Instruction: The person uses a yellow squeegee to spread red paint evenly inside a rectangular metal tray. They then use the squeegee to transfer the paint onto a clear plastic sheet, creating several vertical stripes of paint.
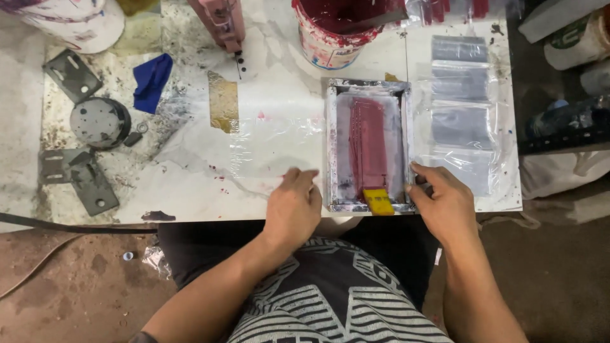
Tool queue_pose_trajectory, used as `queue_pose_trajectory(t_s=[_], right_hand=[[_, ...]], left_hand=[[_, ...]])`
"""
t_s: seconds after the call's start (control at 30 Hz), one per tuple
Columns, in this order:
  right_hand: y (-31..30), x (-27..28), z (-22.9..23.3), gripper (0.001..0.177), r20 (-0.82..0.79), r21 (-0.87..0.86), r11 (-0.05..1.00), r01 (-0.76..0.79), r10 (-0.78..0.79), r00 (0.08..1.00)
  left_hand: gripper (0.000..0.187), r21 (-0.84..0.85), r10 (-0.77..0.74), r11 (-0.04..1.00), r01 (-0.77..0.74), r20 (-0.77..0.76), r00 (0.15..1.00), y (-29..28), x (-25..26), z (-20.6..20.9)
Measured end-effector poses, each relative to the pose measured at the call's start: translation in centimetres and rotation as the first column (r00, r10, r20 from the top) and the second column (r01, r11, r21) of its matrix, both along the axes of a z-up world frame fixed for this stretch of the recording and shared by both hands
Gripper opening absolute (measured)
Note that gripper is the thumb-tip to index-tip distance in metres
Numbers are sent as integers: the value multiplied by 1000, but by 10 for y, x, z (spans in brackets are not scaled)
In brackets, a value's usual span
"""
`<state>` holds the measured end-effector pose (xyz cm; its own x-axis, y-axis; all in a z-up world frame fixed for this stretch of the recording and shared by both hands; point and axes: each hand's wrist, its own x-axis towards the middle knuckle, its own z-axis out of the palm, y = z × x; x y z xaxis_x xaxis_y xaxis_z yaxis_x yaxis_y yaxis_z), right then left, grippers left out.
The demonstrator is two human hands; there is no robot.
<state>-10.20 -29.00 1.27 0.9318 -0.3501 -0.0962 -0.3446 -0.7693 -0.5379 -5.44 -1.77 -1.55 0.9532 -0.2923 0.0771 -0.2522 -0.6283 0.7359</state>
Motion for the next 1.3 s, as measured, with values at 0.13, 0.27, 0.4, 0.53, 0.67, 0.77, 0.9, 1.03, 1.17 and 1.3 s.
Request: queue_pose_trajectory(t_s=[0.13, 0.27, 0.4, 0.53, 0.67, 0.77, 0.9, 1.03, 1.17, 1.3], right_hand=[[1, 2, 2, 35, -3, 12, 1000, 7, -7, 1000], [1, 1, 1, 36, 7, 3, 1000, -7, 7, 1000], [-3, 2, -3, 36, 8, -40, 999, -23, 24, 1000], [-3, 5, 0, 35, -23, -57, 998, -33, 32, 999], [2, 4, 7, 34, -52, -23, 1000, -17, 16, 999], [3, 6, 7, 35, -27, -12, 1000, -17, 17, 999], [3, 5, 7, 35, -4, -1, 1000, -22, 22, 1000], [1, 5, 4, 37, -16, -3, 1000, -14, 14, 1000], [0, 4, 1, 38, -29, 7, 1000, -13, 14, 999], [0, 3, 0, 39, -39, 19, 1000, 8, -7, 999]], left_hand=[[39, 63, -33, 998, 12, 342, 939, -4, 33, 6], [44, 306, -255, 936, 176, 245, 935, -8, 63, 28], [63, 461, -388, 815, 352, -16, 921, -20, 71, 42], [66, 483, -395, 791, 376, -66, 916, -23, 70, 41], [71, 463, -372, 817, 344, -34, 928, -26, 67, 34], [73, 463, -368, 816, 345, -45, 929, -25, 70, 37], [74, 457, -355, 815, 357, -94, 930, -26, 69, 39], [71, 467, -354, 812, 349, -82, 932, -27, 68, 50], [69, 478, -374, 799, 364, -78, 924, -31, 67, 45], [69, 490, -373, 795, 357, -68, 925, -30, 64, 45]])
